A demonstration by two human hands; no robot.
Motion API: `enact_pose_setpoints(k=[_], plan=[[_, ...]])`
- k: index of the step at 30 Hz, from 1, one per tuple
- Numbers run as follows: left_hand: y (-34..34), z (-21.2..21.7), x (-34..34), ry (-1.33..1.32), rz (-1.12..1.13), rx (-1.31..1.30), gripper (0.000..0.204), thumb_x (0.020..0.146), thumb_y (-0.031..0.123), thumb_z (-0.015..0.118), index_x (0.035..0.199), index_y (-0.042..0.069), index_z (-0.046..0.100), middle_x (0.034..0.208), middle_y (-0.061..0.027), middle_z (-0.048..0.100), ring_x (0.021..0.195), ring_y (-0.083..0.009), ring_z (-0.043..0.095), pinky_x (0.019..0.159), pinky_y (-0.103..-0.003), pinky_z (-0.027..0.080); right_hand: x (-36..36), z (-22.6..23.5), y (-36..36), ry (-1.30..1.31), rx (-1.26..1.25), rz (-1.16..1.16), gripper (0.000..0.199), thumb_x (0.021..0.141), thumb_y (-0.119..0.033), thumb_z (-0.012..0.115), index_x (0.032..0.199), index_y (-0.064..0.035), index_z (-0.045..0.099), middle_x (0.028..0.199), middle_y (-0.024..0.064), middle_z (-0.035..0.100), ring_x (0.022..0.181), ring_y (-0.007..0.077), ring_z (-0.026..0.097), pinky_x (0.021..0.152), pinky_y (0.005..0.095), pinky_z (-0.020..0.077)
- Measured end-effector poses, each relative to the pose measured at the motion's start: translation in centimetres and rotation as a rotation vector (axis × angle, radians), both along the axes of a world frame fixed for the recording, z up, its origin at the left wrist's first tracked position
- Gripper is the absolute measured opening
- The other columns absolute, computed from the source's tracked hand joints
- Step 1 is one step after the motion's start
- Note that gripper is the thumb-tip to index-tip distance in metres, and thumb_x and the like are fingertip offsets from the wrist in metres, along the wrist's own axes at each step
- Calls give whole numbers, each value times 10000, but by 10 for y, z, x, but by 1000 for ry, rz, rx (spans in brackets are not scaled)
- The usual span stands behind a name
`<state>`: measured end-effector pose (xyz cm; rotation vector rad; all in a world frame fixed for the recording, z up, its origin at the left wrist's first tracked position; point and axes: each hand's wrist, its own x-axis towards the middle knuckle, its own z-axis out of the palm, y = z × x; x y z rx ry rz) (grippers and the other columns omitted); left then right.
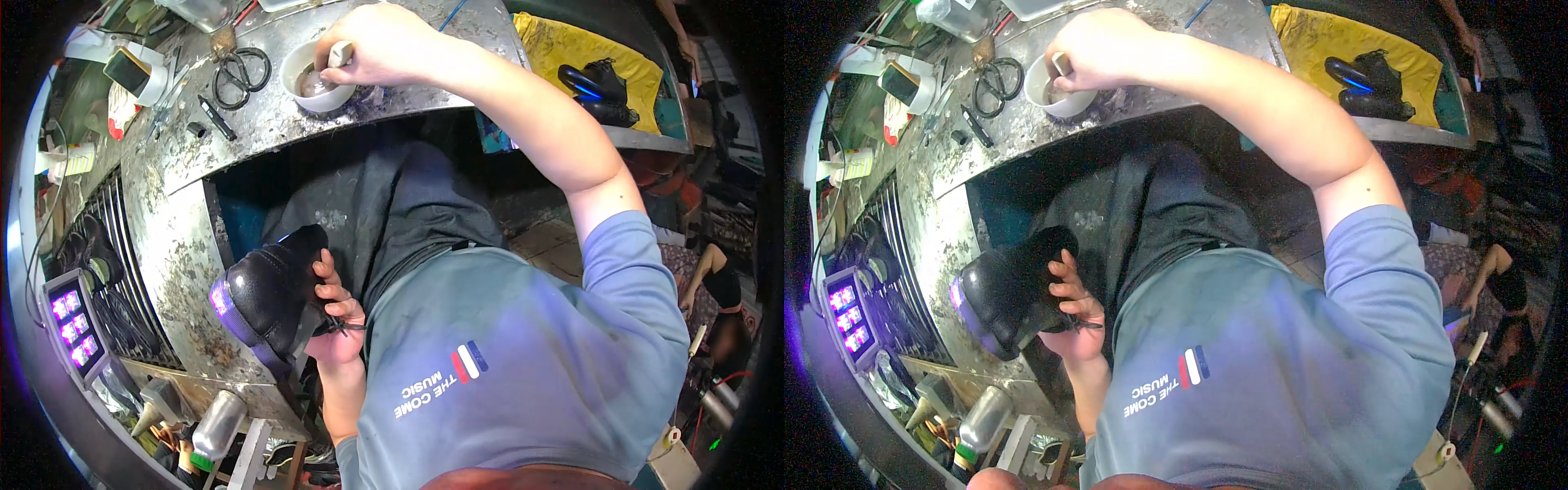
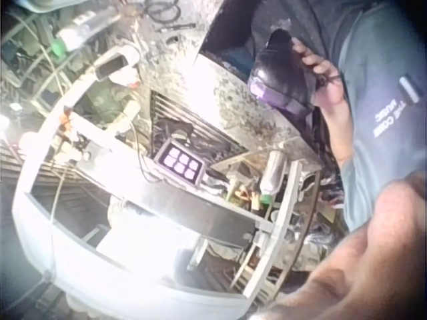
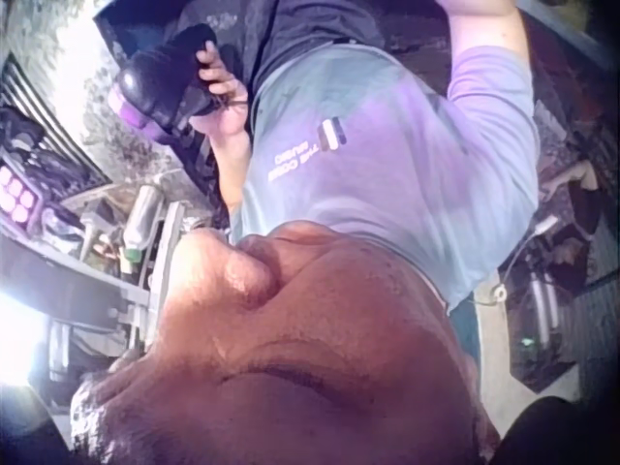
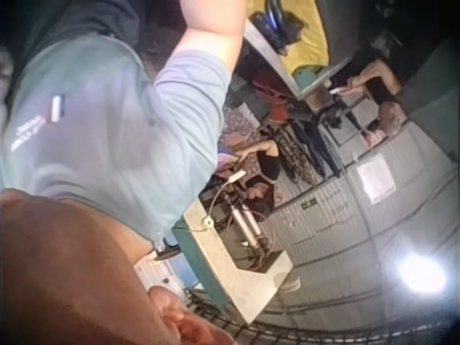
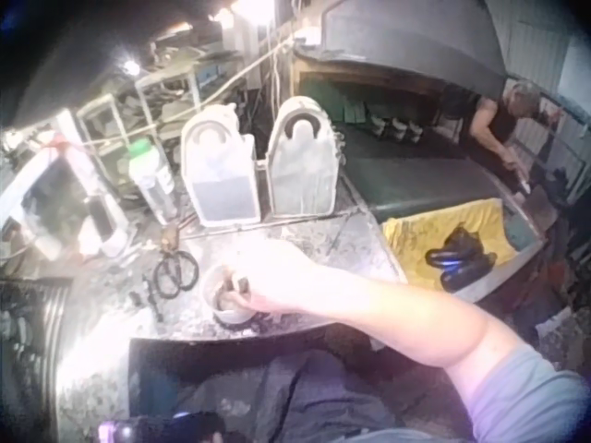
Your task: The person paints the sole of a black shoe with a white substance using a brush. They repeatedly dip the brush into a small container and apply the substance to the shoe's sole, focusing on the edges and surface.
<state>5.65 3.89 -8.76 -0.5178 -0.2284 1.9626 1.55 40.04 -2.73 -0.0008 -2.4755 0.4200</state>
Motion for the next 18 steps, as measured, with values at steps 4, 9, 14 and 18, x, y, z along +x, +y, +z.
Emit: enact_pose_setpoints(k=[4, 9, 14, 18], plan=[[-1, -2, -2, 6, -17, 16, 876, 891, 403, 711, 1512, -53, 294, 1382, -136, 573, 1148, -252, 641, 905, -337, 534, 3, 20, 0, 50, -293, 259, 199, 827, -272, 744, 916, -95, 754, 886, 90, 738, 820, 277, 706, 736, 360, 561], [-2, 0, 1, 15, 2, -20, 804, 910, 354, 682, 1506, -40, 313, 1371, -123, 586, 1136, -240, 652, 892, -329, 537, 22, 73, -52, 119, -508, 615, 203, 817, -253, 761, 879, -61, 740, 811, 112, 725, 740, 245, 711, 674, 345, 556], [-7, -4, 5, 87, 27, -161, 712, 928, 239, 645, 1504, -21, 317, 1345, -76, 612, 1107, -215, 670, 856, -308, 556, 21, 102, -67, -87, -445, 872, 201, 725, -258, 766, 855, -106, 756, 780, 113, 711, 762, 301, 705, 673, 429, 545], [-4, 9, 12, 156, 45, -293, 731, 917, 234, 668, 1506, -14, 312, 1345, -64, 611, 1098, -207, 671, 843, -304, 562, 28, 109, -84, -152, -418, 765, 197, 704, -246, 786, 815, -88, 750, 773, 111, 707, 753, 306, 700, 673, 428, 542]])
